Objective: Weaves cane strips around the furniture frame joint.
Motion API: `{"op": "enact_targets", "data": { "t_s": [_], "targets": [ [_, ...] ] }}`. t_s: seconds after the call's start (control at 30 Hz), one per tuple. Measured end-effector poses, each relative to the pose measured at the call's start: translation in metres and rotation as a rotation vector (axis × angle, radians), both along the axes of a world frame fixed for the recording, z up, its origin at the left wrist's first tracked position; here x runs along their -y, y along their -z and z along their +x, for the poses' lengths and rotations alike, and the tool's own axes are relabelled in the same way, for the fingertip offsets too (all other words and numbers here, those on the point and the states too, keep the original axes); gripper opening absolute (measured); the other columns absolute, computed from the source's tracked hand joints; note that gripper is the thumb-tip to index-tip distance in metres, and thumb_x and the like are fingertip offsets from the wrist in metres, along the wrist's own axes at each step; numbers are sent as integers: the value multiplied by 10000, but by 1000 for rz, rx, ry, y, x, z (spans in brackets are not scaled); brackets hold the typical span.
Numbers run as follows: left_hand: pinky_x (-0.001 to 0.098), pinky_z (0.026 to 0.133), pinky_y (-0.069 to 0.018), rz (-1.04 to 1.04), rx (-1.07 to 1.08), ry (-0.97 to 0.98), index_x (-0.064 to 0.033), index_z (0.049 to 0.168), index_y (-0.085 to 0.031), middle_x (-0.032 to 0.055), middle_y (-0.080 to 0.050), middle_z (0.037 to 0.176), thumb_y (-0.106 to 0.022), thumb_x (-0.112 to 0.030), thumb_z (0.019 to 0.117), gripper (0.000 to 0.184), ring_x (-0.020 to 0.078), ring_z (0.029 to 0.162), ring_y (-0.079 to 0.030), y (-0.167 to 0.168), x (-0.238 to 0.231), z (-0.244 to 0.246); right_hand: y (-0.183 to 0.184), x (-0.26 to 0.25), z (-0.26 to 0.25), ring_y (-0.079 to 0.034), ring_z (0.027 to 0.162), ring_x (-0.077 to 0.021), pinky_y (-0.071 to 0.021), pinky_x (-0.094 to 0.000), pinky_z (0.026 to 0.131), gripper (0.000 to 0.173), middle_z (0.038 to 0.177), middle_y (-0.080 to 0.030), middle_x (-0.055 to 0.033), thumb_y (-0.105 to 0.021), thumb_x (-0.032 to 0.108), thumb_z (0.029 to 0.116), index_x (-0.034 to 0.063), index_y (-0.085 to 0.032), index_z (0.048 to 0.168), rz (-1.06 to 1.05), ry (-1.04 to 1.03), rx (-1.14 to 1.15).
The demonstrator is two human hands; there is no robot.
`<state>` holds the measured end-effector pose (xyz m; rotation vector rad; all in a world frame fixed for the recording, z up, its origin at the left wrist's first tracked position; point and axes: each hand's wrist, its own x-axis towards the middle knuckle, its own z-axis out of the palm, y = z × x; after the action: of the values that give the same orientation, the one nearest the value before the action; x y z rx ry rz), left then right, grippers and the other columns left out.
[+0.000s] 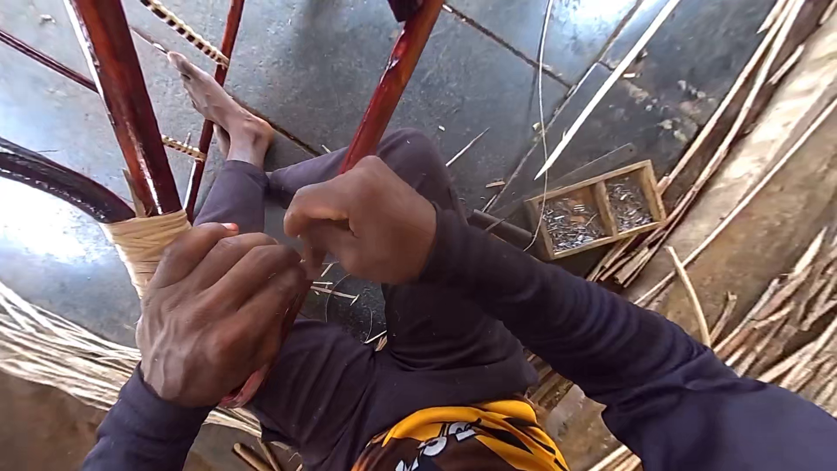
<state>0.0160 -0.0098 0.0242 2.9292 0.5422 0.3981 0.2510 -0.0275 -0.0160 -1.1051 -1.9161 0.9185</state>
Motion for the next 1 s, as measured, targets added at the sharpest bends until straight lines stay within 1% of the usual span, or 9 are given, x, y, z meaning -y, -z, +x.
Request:
{"op": "enact_targets", "data": {
  "t_s": [0.1,0.17,0.3,0.43,0.5,0.6,0.77,0.87,1.0],
  "targets": [
    [544,1083,-448,-11,12,-7,-58,987,-770,105,-742,1110,-612,-140,961,181,303,1115,-681,-1,-1,0,0,-4,-2,-710,769,-105,-605,-388,698,126,832,-737,23,-657,54,933,119,-750,987,-2,-37,18],
    [551,1083,-439,-14,15,-4,-49,965,-765,115,-739,1101,-611,-130,953,175,314,1117,-676,-1,-2,0,1,-6,-4,-701,833,-147,-583,-424,709,145,877,-726,11,-696,51,873,141,-749,973,58,-62,104],
    [556,1087,-432,-6,12,-16,-48,987,-772,125,-737,1136,-628,-127,951,168,326,1139,-668,1,-2,-3,2,-11,-6,-683,812,-176,-539,-442,647,46,827,-690,16,-725,147,851,171,-726,891,136,-47,182],
    [575,1113,-413,-13,10,-23,-45,1019,-776,133,-731,1163,-633,-125,957,175,339,1170,-657,5,1,-7,-8,-12,-6,-660,809,-154,-517,-408,669,109,826,-679,21,-764,205,844,166,-721,936,-13,-92,197],
    [577,1110,-411,-10,30,-12,-40,998,-774,135,-732,1141,-637,-115,951,162,340,1162,-657,7,3,-7,-10,-13,-5,-657,825,-142,-531,-390,695,156,853,-683,22,-784,179,828,154,-720,967,-65,-130,176],
    [578,1111,-404,-7,45,-4,-32,979,-766,135,-729,1109,-641,-97,943,146,337,1152,-654,8,5,-7,-4,-16,-4,-642,786,-112,-521,-340,693,144,822,-679,23,-799,137,808,128,-723,930,-71,-180,76],
    [584,1097,-421,9,13,-22,-44,1019,-771,135,-730,1154,-642,-126,955,165,338,1147,-662,4,1,-7,-16,-17,-5,-662,827,-151,-556,-414,699,257,883,-681,22,-795,174,816,163,-692,1052,-118,-101,185],
    [594,1099,-414,-1,3,-27,-46,1037,-774,143,-728,1164,-649,-147,964,177,348,1150,-662,4,-1,-7,-25,-23,-6,-638,859,-159,-534,-421,707,259,904,-653,28,-807,200,786,181,-681,1012,-123,-95,285],
    [601,1079,-426,1,3,-25,-40,1013,-768,151,-727,1140,-654,-146,963,164,361,1132,-664,7,1,-9,-37,-26,-7,-632,904,-174,-533,-386,733,225,957,-651,-12,-801,182,804,131,-693,994,-196,-147,338]
  ]
}}
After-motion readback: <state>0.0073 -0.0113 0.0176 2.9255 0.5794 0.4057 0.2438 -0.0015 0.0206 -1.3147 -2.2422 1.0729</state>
